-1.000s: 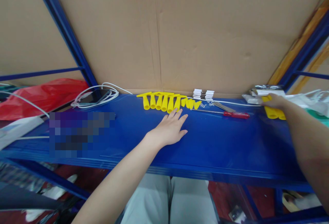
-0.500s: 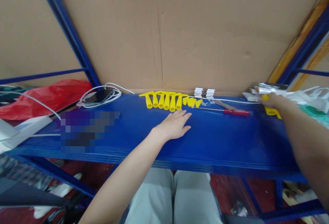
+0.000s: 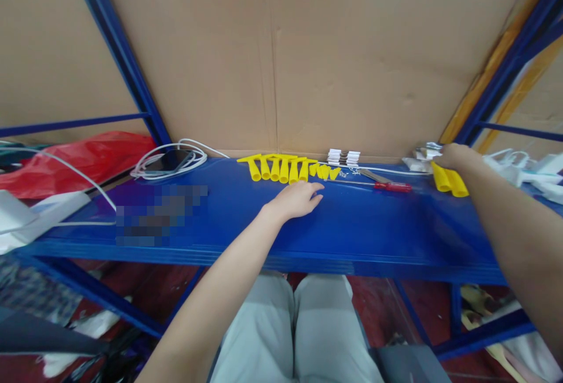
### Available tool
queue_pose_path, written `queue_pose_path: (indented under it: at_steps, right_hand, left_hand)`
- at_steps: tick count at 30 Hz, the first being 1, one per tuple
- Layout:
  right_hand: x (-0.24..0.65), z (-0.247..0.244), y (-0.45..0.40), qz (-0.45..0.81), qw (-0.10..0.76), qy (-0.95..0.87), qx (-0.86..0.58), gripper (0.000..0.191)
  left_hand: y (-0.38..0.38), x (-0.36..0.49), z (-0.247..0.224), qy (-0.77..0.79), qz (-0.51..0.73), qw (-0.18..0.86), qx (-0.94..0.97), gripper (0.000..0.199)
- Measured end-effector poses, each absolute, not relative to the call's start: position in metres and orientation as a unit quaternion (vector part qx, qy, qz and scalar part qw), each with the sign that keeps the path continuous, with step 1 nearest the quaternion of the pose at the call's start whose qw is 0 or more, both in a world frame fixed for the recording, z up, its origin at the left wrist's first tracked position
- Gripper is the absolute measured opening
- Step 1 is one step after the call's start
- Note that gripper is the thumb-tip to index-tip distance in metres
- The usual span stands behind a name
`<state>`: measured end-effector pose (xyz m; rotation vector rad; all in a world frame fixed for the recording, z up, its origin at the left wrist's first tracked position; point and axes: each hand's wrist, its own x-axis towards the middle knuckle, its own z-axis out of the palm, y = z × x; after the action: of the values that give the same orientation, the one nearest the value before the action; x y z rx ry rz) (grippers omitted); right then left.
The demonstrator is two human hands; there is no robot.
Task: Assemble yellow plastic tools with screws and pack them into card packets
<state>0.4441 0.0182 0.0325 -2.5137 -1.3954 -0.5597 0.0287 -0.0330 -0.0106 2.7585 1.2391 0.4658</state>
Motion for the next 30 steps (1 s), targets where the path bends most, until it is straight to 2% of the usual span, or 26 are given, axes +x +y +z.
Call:
queue_pose_path:
  at_steps: [2,7,10,12,15,18,22,26,30]
  right_hand:
    - [0.411,0.051,0.012,-0.138,0.116,-0.467,-0.865,0.043]
    - [0.334,0.074,0.009,-0.168,0.182,-0.563,-0.788,0.035]
    - [0.304,0.065,0.015,-0.171,0.277,-0.595,-0.735,0.025]
    - [0.288,0.051,0.018,-0.148,0.357,-0.617,-0.686,0.027]
    - [0.272,0.025,0.016,-0.099,0.439,-0.610,-0.652,0.031]
    - [0.266,0.006,0.009,-0.049,0.422,-0.630,-0.650,0.023]
    - [0.271,-0.001,0.001,0.008,0.406,-0.654,-0.639,0.021]
    - [0.277,-0.003,0.004,0.040,0.378,-0.682,-0.625,0.021]
    - [0.281,-0.011,0.012,0.003,0.360,-0.712,-0.602,0.021]
  left_hand:
    - [-0.030,0.029,-0.011,0.392,0.187,0.061,0.899,0.038]
    - [-0.017,0.031,-0.015,0.411,0.288,0.094,0.860,0.033]
    - [-0.007,0.032,-0.019,0.440,0.374,0.128,0.806,0.032]
    - [-0.001,0.032,-0.018,0.454,0.434,0.174,0.758,0.031]
    - [0.004,0.030,-0.014,0.476,0.494,0.307,0.659,0.029]
    - [0.004,0.025,-0.009,0.477,0.545,0.415,0.550,0.028]
    - [0.004,0.021,-0.009,0.489,0.570,0.446,0.486,0.029]
    - [0.013,0.017,-0.012,0.530,0.551,0.410,0.497,0.038]
    - [0.032,0.005,-0.010,0.584,0.507,0.295,0.561,0.043]
